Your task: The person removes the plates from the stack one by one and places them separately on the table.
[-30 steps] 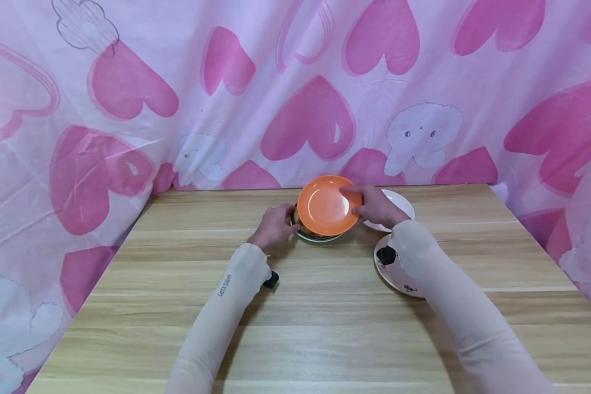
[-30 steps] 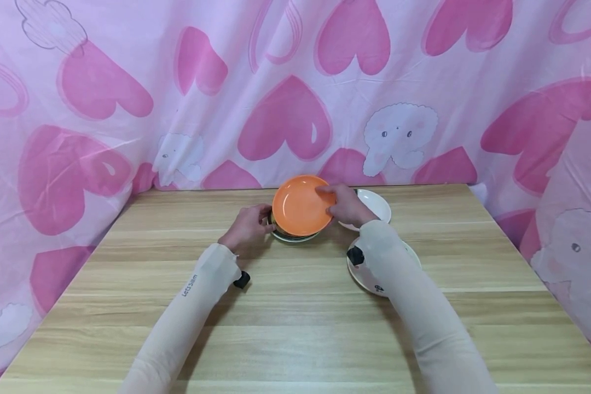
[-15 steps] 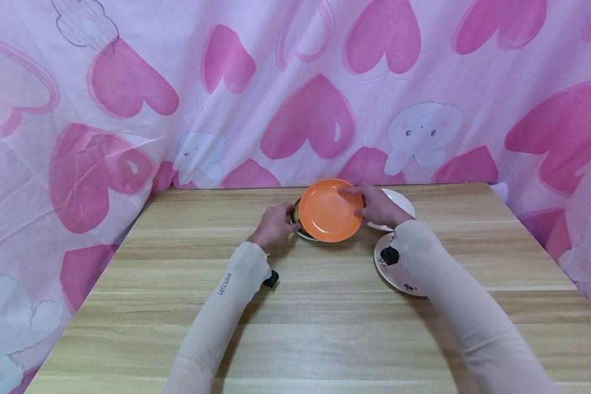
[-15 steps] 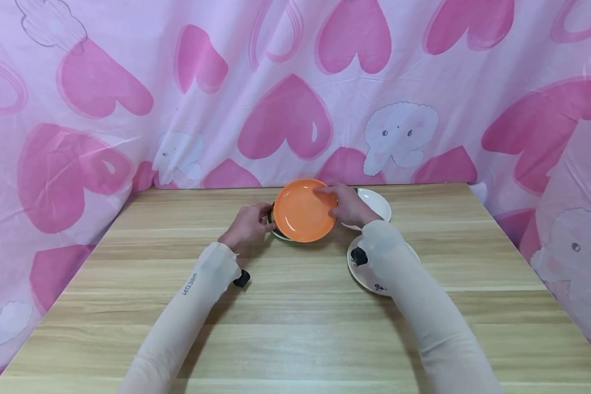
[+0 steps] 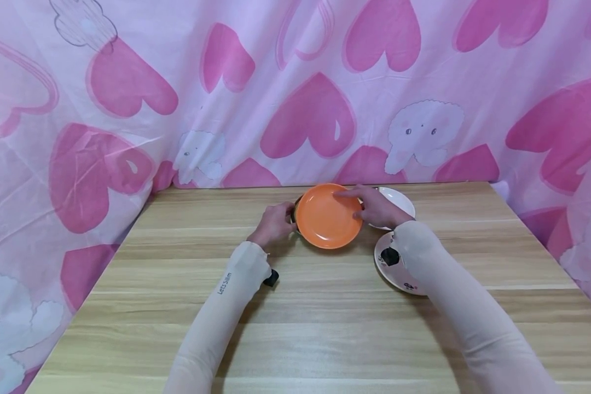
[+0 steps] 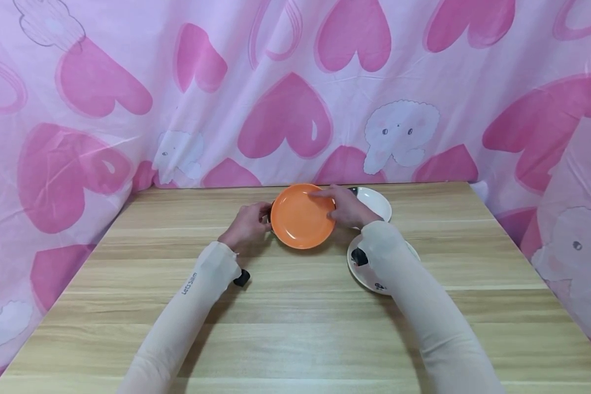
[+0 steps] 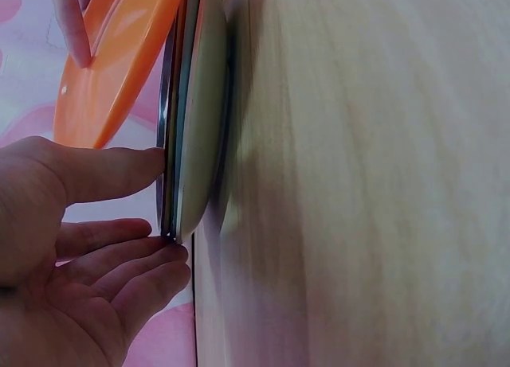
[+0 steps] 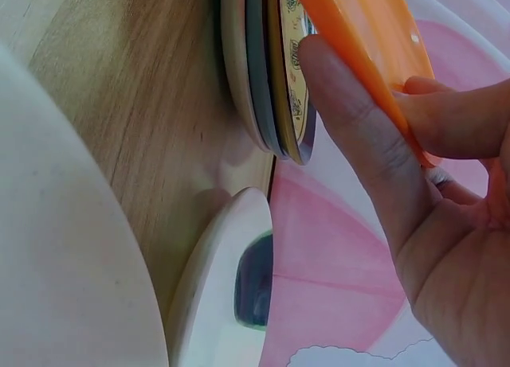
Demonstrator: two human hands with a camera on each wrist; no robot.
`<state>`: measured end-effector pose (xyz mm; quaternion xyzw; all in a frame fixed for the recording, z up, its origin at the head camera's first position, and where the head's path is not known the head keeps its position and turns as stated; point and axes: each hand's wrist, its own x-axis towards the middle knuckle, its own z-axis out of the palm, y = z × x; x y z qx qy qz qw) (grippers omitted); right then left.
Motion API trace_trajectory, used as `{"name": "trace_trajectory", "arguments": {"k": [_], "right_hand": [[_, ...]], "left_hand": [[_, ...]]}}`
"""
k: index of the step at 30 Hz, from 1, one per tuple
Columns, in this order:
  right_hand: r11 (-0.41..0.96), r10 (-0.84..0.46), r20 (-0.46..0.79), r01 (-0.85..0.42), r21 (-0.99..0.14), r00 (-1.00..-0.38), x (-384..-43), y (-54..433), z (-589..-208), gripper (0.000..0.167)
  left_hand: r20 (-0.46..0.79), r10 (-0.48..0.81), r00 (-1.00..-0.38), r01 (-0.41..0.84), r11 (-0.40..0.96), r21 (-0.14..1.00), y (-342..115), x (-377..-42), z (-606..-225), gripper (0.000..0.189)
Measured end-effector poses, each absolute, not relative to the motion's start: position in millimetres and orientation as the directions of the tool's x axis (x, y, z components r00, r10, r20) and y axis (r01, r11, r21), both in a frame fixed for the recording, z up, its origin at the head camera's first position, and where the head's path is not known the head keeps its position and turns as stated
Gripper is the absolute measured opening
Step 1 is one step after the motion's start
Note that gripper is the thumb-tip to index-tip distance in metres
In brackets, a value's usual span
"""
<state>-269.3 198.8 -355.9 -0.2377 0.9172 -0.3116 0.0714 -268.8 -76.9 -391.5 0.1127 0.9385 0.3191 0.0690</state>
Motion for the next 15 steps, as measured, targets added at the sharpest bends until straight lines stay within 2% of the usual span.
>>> {"name": "trace_trajectory", "arguments": {"k": [7, 15], "right_hand": [[0.705, -0.533, 0.007, -0.448, -0.55, -0.846, -265.4, 197.0, -353.9, 0.067], [0.691, -0.578, -0.039, -0.463, -0.555, -0.815, -264.0, 197.2, -353.1, 0.064]], "left_hand": [[-0.055, 0.262, -0.963, 0.174, 0.769, 0.615, -77.1, -269.0, -391.9, 0.045], [-0.065, 0.26, -0.963, 0.161, 0.754, 0.637, -77.5, -268.6, -392.3, 0.047]]}}
